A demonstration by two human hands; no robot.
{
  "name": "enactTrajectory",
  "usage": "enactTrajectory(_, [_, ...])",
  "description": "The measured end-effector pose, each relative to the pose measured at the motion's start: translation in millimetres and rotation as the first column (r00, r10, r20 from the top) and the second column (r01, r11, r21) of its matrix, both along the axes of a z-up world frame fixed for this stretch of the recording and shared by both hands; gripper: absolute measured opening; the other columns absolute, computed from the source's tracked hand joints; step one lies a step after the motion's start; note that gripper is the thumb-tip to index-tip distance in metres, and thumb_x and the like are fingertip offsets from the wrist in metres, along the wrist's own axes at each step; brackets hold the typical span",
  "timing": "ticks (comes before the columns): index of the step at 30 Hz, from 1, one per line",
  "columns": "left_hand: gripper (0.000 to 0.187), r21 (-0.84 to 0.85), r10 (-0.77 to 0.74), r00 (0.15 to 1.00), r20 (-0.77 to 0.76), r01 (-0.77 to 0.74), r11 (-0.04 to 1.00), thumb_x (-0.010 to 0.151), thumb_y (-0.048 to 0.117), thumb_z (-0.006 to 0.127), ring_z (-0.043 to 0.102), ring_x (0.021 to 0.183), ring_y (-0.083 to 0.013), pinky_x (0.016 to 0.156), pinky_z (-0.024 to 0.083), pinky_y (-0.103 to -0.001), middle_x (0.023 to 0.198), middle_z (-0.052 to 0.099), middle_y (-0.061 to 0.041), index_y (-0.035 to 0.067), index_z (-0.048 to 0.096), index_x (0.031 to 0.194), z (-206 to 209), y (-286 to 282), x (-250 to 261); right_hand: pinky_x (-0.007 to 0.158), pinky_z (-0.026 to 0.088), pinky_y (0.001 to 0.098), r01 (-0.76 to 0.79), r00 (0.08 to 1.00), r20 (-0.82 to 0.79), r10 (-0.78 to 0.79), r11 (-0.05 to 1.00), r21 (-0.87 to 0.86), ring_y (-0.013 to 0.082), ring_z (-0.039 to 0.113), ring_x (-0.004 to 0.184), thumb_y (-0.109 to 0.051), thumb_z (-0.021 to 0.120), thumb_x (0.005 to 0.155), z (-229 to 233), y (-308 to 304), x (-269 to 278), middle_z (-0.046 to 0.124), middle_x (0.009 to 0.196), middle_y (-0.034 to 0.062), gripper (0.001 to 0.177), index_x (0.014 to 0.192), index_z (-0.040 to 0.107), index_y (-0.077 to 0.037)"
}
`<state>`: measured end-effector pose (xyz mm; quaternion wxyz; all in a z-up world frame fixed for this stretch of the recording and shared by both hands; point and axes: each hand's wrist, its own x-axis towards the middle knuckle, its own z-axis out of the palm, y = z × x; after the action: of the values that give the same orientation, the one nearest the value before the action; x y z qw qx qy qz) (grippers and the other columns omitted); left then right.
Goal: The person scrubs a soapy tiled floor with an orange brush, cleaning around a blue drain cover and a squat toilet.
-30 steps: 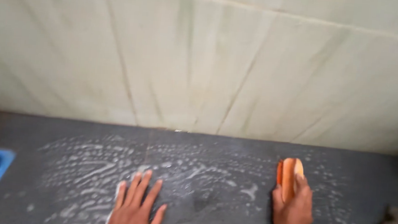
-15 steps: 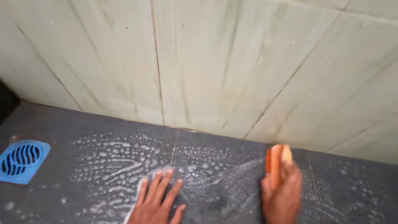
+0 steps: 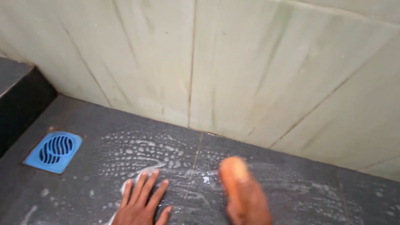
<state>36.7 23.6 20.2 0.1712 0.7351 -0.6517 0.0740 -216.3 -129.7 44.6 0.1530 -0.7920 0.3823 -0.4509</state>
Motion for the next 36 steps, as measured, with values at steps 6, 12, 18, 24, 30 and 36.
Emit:
enactTrajectory(6, [0.064,0.034,0.023,0.995,-0.099,-0.02,0.999,0.092,0.045,0.055,0.021,0.152,-0.0425,0.117,0.014,-0.062,0.157,0.031,-0.021,0.006,0.049,0.143,30.8,1.4,-5.9,0.107,0.046,0.0468,-0.106,0.986,-0.13,0.106,0.994,0.008,0.0425,0.059,0.125,-0.008,0.074,0.08,15.6,-9.0,46.3,0.06,0.138,0.0241,0.065,0.14,0.05,-0.005])
enactTrajectory(12, [0.063,0.019,0.051,0.996,-0.078,-0.05,0.999,0.093,0.043,0.055,0.023,0.148,-0.0425,0.116,0.015,-0.063,0.157,0.032,-0.022,0.005,0.049,0.143,18.8,8.3,11.5,0.107,0.045,0.0478,-0.302,0.941,-0.148,0.303,0.953,0.027,0.0403,0.058,0.127,-0.012,0.077,0.079,4.2,11.6,75.5,0.059,0.139,0.0216,0.065,0.14,0.054,-0.008])
enactTrajectory(18, [0.062,0.009,0.112,0.99,-0.09,-0.112,0.994,0.091,0.044,0.056,0.025,0.146,-0.0411,0.113,0.018,-0.062,0.155,0.035,-0.021,0.007,0.051,0.141,15.8,46.0,39.5,0.108,0.046,0.0451,-0.17,0.977,-0.121,0.174,0.984,0.044,0.0399,0.056,0.131,-0.01,0.076,0.08,2.0,8.7,99.6,0.057,0.145,0.0206,0.065,0.14,0.051,-0.008])
enactTrajectory(24, [0.062,-0.044,0.188,0.981,-0.053,-0.19,0.981,0.089,0.045,0.056,0.028,0.146,-0.0384,0.113,0.02,-0.061,0.155,0.036,-0.018,0.011,0.052,0.141,-1.1,70.7,70.2,0.106,0.047,0.0441,-0.141,0.983,-0.101,0.152,0.984,0.108,0.0372,0.056,0.132,-0.009,0.075,0.08,2.8,5.4,107.3,0.056,0.147,0.0191,0.064,0.139,0.05,-0.008])
enactTrajectory(30, [0.064,-0.016,0.279,0.96,-0.029,-0.279,0.96,0.088,0.044,0.056,0.029,0.145,-0.0384,0.113,0.02,-0.062,0.155,0.036,-0.019,0.01,0.05,0.142,9.0,89.1,107.7,0.111,0.041,0.0482,-0.34,0.936,-0.092,0.339,0.94,-0.002,0.0377,0.055,0.133,-0.008,0.076,0.078,-3.4,44.3,142.8,0.056,0.144,0.0208,0.069,0.142,0.05,-0.006])
enactTrajectory(36, [0.063,-0.074,0.3,0.954,-0.008,-0.3,0.951,0.089,0.045,0.056,0.031,0.145,-0.0389,0.114,0.021,-0.062,0.155,0.038,-0.02,0.01,0.051,0.141,10.5,98.1,131.7,0.111,0.043,0.0457,-0.413,0.909,-0.021,0.415,0.908,0.062,0.0353,0.059,0.131,-0.003,0.07,0.08,23.5,25.9,178.7,0.061,0.142,0.0194,0.067,0.145,0.051,-0.005])
